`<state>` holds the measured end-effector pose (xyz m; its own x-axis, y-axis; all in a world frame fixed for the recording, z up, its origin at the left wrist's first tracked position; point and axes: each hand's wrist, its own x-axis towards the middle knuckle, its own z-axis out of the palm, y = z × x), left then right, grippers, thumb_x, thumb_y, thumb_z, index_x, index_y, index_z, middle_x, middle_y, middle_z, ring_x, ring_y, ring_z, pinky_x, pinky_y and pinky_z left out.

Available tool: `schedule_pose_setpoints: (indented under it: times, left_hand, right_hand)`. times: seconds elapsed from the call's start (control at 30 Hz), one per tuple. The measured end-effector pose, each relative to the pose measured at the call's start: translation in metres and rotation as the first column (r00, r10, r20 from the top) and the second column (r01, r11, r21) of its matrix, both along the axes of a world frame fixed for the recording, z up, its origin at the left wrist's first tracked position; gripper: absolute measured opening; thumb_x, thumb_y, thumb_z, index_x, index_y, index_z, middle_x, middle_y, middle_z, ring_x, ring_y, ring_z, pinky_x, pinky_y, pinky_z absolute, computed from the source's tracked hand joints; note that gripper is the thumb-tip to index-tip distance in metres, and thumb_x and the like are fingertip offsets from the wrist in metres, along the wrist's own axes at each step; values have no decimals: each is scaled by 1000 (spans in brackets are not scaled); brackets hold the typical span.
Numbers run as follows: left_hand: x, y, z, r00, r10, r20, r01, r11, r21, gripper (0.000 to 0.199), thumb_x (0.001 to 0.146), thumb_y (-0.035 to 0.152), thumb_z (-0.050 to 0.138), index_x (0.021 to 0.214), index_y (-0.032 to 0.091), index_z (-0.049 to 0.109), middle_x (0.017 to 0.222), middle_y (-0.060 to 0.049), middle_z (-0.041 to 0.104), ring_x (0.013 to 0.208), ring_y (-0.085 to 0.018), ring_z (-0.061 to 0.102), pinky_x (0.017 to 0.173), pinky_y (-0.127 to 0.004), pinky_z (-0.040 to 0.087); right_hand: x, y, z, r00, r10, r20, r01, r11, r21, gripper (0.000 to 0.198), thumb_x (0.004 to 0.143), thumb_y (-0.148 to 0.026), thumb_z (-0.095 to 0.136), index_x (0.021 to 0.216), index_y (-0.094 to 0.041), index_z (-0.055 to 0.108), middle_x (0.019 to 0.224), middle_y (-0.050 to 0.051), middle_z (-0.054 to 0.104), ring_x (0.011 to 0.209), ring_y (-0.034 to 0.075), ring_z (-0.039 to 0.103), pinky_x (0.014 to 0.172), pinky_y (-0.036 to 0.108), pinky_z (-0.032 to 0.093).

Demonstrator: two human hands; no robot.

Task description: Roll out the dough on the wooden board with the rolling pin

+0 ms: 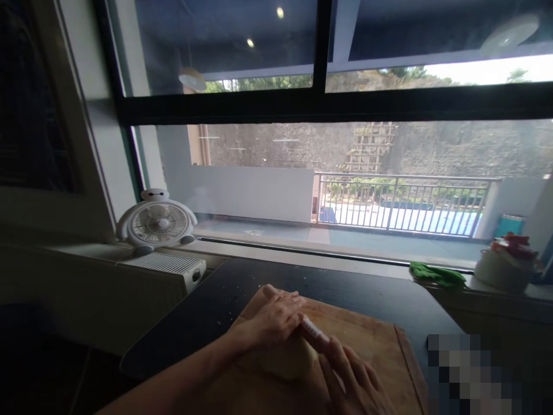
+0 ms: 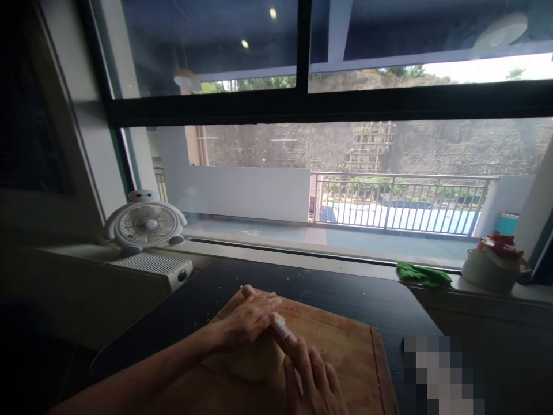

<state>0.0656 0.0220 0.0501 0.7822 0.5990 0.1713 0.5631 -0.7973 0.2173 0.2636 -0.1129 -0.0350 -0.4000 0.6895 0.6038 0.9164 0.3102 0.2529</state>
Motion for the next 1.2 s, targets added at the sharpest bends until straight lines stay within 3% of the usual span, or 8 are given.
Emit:
schedule_pose_setpoints:
  times: [0.1, 0.2, 0.33, 0.43, 0.67, 0.8, 1.0, 1.2]
  left_hand:
    - [-13, 6, 3, 1000, -23, -16, 22, 998, -54, 45, 97, 34, 20, 135, 22, 43, 140, -4, 44, 133, -21, 31, 111, -47, 17]
    - [12, 26, -6, 998, 43, -47, -44, 999, -27, 44, 96, 32, 23, 130, 21, 48, 138, -6, 46, 133, -24, 31, 109, -49, 18]
    - [67, 53, -15, 981, 192, -6, -192, 981, 16, 49, 94, 37, 25, 130, 14, 48, 137, -13, 46, 129, -30, 36, 106, -51, 23]
    - [81, 57, -15, 974, 227, 21, -227, 974, 17, 49, 94, 39, 26, 127, 14, 52, 132, -13, 52, 125, -30, 42, 105, -51, 25]
    - [-20, -6, -18, 981, 141, 136, -158, 979, 129, 43, 95, 34, 28, 133, 22, 45, 136, -4, 49, 126, -21, 41, 110, -42, 26]
    - [-66, -18, -19, 964, 212, 157, -234, 963, 132, 41, 96, 34, 29, 131, 24, 48, 128, -4, 55, 118, -20, 49, 103, -38, 37]
    - [-40, 22, -20, 953, 263, 150, -289, 938, 190, 38, 95, 36, 29, 118, 27, 58, 127, -2, 56, 120, -22, 47, 103, -43, 34]
    - [-44, 16, -12, 962, 201, 183, -198, 980, -32, 44, 96, 36, 25, 122, 20, 56, 125, -3, 58, 116, -16, 52, 102, -28, 37]
  right_hand:
    - [-4, -4, 35, 996, 8, -93, -28, 975, -220, 44, 85, -20, 44, 128, -31, 46, 141, 6, 40, 115, 28, 50, 84, 41, 46]
    - [-1, 2, 58, 986, -46, -161, -17, 929, -369, 45, 85, -18, 42, 126, -34, 47, 138, 4, 44, 113, 25, 51, 87, 39, 43]
    - [13, 20, 57, 987, -78, -140, 17, 921, -390, 55, 82, -16, 44, 133, -36, 40, 128, 3, 52, 104, 21, 56, 85, 33, 42]
    - [26, 30, 45, 993, -86, -84, 53, 939, -340, 64, 79, -14, 44, 137, -37, 33, 122, 2, 57, 96, 19, 59, 80, 30, 44]
    - [38, 28, 32, 998, -59, -24, 54, 986, -159, 68, 74, -9, 45, 139, -27, 32, 134, 7, 48, 118, 27, 47, 93, 44, 40]
    - [29, 36, 59, 994, -84, -74, 61, 961, -268, 56, 81, -9, 38, 135, -24, 40, 140, 8, 41, 128, 25, 35, 102, 44, 29]
    - [8, 86, 91, 991, -44, -129, -13, 912, -411, 46, 85, -12, 33, 127, -25, 47, 118, 7, 56, 113, 20, 46, 94, 37, 29]
    - [-3, 119, 83, 998, -32, -58, 4, 903, -430, 40, 80, -13, 42, 117, -20, 54, 100, 8, 61, 96, 21, 53, 84, 35, 32]
